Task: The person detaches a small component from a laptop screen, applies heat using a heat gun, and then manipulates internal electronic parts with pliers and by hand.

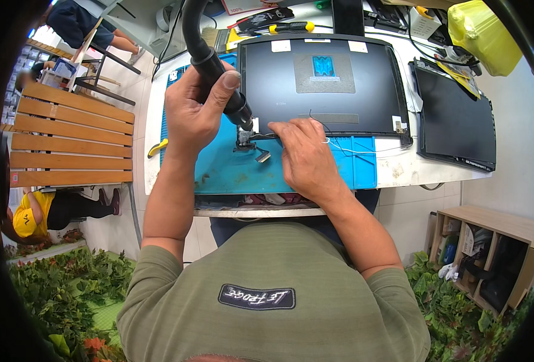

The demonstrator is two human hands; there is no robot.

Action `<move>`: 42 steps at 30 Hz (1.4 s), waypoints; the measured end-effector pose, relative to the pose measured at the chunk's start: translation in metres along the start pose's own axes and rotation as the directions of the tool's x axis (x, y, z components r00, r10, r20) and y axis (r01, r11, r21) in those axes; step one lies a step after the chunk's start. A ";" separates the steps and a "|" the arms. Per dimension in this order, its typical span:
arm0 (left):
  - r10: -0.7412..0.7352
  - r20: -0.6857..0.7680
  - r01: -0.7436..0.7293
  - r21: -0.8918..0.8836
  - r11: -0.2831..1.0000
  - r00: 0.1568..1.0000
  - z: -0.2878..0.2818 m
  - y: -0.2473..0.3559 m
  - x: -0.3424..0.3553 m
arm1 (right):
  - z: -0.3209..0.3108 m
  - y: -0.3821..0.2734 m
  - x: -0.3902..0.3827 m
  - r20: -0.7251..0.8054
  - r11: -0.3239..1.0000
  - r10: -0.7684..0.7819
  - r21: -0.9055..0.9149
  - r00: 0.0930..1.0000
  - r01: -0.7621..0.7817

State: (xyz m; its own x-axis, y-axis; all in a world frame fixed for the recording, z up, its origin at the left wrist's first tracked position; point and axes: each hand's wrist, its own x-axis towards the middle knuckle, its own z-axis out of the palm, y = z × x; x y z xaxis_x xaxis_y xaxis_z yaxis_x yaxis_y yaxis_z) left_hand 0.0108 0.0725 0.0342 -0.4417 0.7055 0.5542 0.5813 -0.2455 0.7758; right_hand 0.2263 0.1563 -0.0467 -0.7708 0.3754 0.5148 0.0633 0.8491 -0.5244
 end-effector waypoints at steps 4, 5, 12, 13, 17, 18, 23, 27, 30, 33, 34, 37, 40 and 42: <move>0.039 -0.003 -0.038 0.025 0.999 0.999 -0.002 -0.003 0.000 | 0.000 -0.001 0.001 0.005 1.000 0.004 0.002 1.000 -0.004; 0.015 -0.010 -0.015 0.022 1.000 1.000 -0.004 -0.002 0.000 | 0.000 0.000 0.000 0.007 1.000 0.005 0.002 1.000 -0.005; -0.098 0.051 0.094 0.075 0.993 0.994 -0.022 0.006 -0.008 | 0.002 0.001 -0.001 0.009 1.000 0.015 0.001 1.000 -0.015; -0.103 0.055 0.098 0.079 0.992 0.993 -0.023 0.006 -0.010 | 0.002 0.001 -0.001 0.009 1.000 0.015 0.002 1.000 -0.015; -0.095 0.036 0.092 0.083 0.992 0.995 -0.023 0.009 -0.010 | 0.001 0.000 -0.001 0.006 1.000 0.007 0.004 1.000 -0.007; -0.096 0.039 0.093 0.081 0.992 0.995 -0.024 0.006 -0.010 | 0.001 0.000 0.000 0.004 1.000 0.004 0.004 1.000 -0.004; -0.117 0.028 0.114 0.091 0.989 0.993 -0.023 0.006 -0.012 | 0.002 0.000 -0.001 0.009 1.000 0.016 -0.001 1.000 -0.016; -0.129 0.037 0.125 0.101 0.987 0.991 -0.024 0.008 -0.012 | 0.001 -0.001 -0.001 0.003 1.000 0.014 -0.002 1.000 -0.014; -0.112 0.039 0.108 0.090 0.990 0.993 -0.023 0.008 -0.012 | 0.001 -0.001 -0.001 0.001 1.000 0.013 0.001 1.000 -0.013; -0.112 0.051 0.108 0.082 0.991 0.992 -0.023 0.009 -0.013 | 0.001 -0.001 -0.001 0.004 1.000 0.012 0.001 1.000 -0.012; -0.114 0.056 0.110 0.079 0.991 0.992 -0.024 0.009 -0.014 | 0.001 -0.001 -0.001 0.003 1.000 0.012 0.002 1.000 -0.012; -0.123 0.047 0.119 0.078 0.990 0.991 -0.022 0.012 -0.015 | 0.001 0.000 -0.001 -0.001 1.000 0.010 0.004 1.000 -0.010; -0.114 0.052 0.110 0.071 0.991 0.992 -0.022 0.008 -0.017 | 0.001 -0.001 0.000 -0.008 1.000 0.006 0.008 1.000 -0.006; -0.125 0.054 0.122 0.060 0.991 0.991 -0.019 0.008 -0.018 | 0.001 0.000 0.000 -0.014 1.000 0.005 0.007 1.000 -0.005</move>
State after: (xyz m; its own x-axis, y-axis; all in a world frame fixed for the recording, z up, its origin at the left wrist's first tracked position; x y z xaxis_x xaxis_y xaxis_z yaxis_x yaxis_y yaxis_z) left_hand 0.0103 0.0452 0.0367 -0.4732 0.7657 0.4357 0.5634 -0.1172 0.8178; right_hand 0.2261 0.1556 -0.0472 -0.7617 0.3845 0.5215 0.0623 0.8446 -0.5318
